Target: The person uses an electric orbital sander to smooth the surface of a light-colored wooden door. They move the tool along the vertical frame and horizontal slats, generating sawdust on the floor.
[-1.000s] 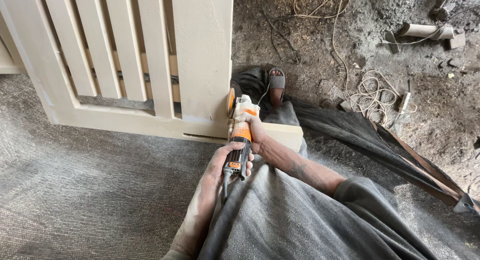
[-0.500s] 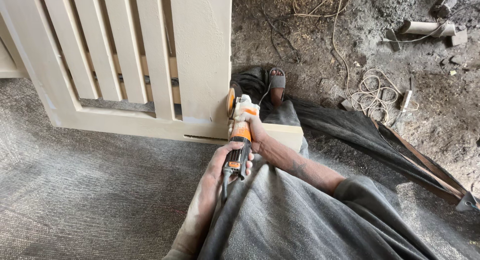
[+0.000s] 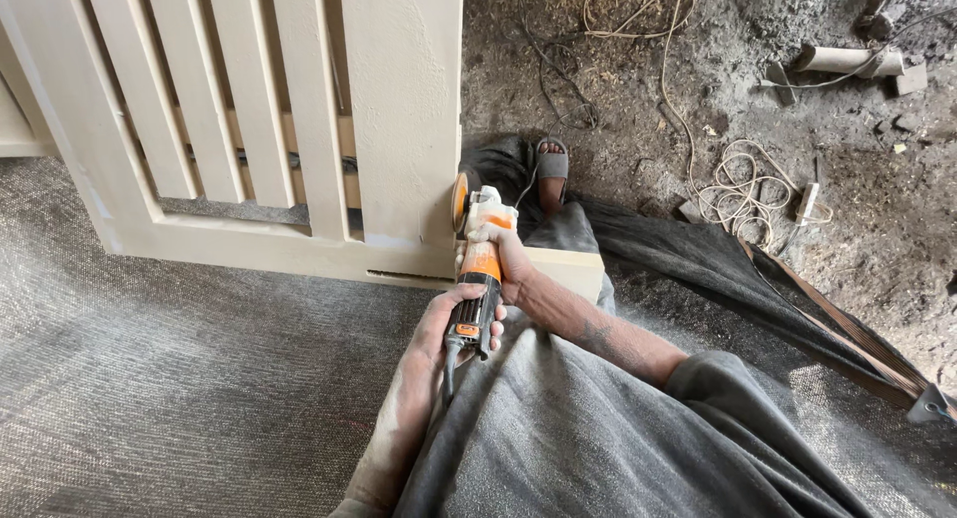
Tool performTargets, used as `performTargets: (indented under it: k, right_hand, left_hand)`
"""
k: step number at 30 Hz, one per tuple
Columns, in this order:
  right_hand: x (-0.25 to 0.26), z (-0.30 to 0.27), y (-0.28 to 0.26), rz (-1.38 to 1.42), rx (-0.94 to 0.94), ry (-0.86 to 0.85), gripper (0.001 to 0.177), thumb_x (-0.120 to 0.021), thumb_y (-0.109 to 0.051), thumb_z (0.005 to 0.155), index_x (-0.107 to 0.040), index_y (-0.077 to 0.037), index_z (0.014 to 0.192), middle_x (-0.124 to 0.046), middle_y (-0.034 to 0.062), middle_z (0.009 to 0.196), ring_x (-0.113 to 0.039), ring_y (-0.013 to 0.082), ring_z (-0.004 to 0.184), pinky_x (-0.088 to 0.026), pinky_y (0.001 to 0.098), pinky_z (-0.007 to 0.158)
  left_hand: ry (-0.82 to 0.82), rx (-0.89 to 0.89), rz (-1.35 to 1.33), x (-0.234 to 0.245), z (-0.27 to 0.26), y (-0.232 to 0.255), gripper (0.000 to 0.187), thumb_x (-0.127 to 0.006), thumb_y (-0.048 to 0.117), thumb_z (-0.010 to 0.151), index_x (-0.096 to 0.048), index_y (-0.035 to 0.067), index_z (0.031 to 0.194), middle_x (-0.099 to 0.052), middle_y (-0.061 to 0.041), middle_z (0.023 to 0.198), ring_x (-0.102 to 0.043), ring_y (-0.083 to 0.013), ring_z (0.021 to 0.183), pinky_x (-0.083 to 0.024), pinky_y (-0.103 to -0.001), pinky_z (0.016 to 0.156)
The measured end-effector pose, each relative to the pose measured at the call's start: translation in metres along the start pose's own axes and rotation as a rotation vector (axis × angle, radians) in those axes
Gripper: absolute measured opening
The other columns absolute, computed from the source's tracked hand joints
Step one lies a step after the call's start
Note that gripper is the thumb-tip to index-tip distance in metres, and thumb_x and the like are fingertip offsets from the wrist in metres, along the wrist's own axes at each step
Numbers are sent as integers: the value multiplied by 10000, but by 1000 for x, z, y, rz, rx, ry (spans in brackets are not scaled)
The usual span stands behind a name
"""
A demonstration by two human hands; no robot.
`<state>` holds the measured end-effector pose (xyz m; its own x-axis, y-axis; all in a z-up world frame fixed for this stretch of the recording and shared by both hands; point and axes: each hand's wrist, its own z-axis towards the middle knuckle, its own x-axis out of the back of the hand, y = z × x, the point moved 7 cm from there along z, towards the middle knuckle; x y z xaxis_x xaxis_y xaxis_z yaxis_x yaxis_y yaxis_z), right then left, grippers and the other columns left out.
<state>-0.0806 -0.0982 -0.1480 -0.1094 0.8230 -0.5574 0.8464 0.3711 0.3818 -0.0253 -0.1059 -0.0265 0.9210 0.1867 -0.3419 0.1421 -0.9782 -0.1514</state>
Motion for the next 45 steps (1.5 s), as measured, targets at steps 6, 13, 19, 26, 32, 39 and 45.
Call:
performTargets:
  k: [6, 13, 19, 26, 32, 39, 45]
  right_hand:
    - [5, -5, 10, 53, -40, 76, 244, -628, -211, 816, -560, -60, 995, -626, 103, 831, -649, 214, 708, -585, 354, 660]
    - [5, 1, 4, 35, -16, 9, 252, -629, -206, 831, -545, -28, 988, -629, 116, 848, -658, 230, 725, -593, 368, 672]
    - [10, 3, 9, 29, -34, 52, 268, -634, -215, 818, -558, -30, 996, -628, 109, 839, -660, 238, 721, -593, 382, 667]
    - [13, 6, 2, 42, -20, 43, 276, -641, -204, 817, -563, -30, 1017, -629, 110, 850, -659, 235, 732, -591, 383, 681]
    - [20, 7, 9, 64, -63, 76, 276, -639, -211, 824, -566, -23, 1013, -630, 119, 843, -659, 241, 726, -592, 382, 679]
    - [18, 12, 2, 26, 4, 20, 213, -639, -201, 841, -555, -68, 984, -637, 118, 829, -666, 248, 722, -595, 396, 663]
    - [20, 10, 7, 65, -59, 63, 246, -633, -197, 835, -561, -29, 1000, -637, 126, 831, -667, 246, 717, -598, 388, 659]
  left_hand:
    - [37, 8, -10, 4, -3, -5, 425, -705, 252, 886, -577, -94, 1097, -690, -191, 858, -700, -243, 620, -616, -358, 522]
    - [-6, -20, 5, 5, 3, -3, 420, -705, 254, 890, -591, -87, 1109, -692, -190, 871, -705, -238, 627, -615, -348, 526]
    - [7, 21, -39, 5, 1, -7, 413, -705, 253, 887, -588, -85, 1093, -694, -184, 866, -705, -240, 631, -622, -359, 529]
    - [18, 0, -34, 5, 8, -6, 417, -717, 253, 877, -588, -80, 1093, -689, -186, 859, -705, -245, 631, -617, -359, 523]
    - [30, 31, -53, 6, 6, -10, 416, -721, 251, 876, -584, -83, 1082, -689, -182, 859, -704, -241, 630, -620, -355, 524]
    - [41, 29, -56, 6, 10, -6, 424, -728, 254, 866, -592, -89, 1076, -688, -184, 852, -702, -242, 621, -618, -355, 520]
    - [50, 32, -60, 9, 10, -8, 422, -730, 247, 864, -593, -91, 1075, -691, -181, 852, -704, -240, 625, -620, -358, 526]
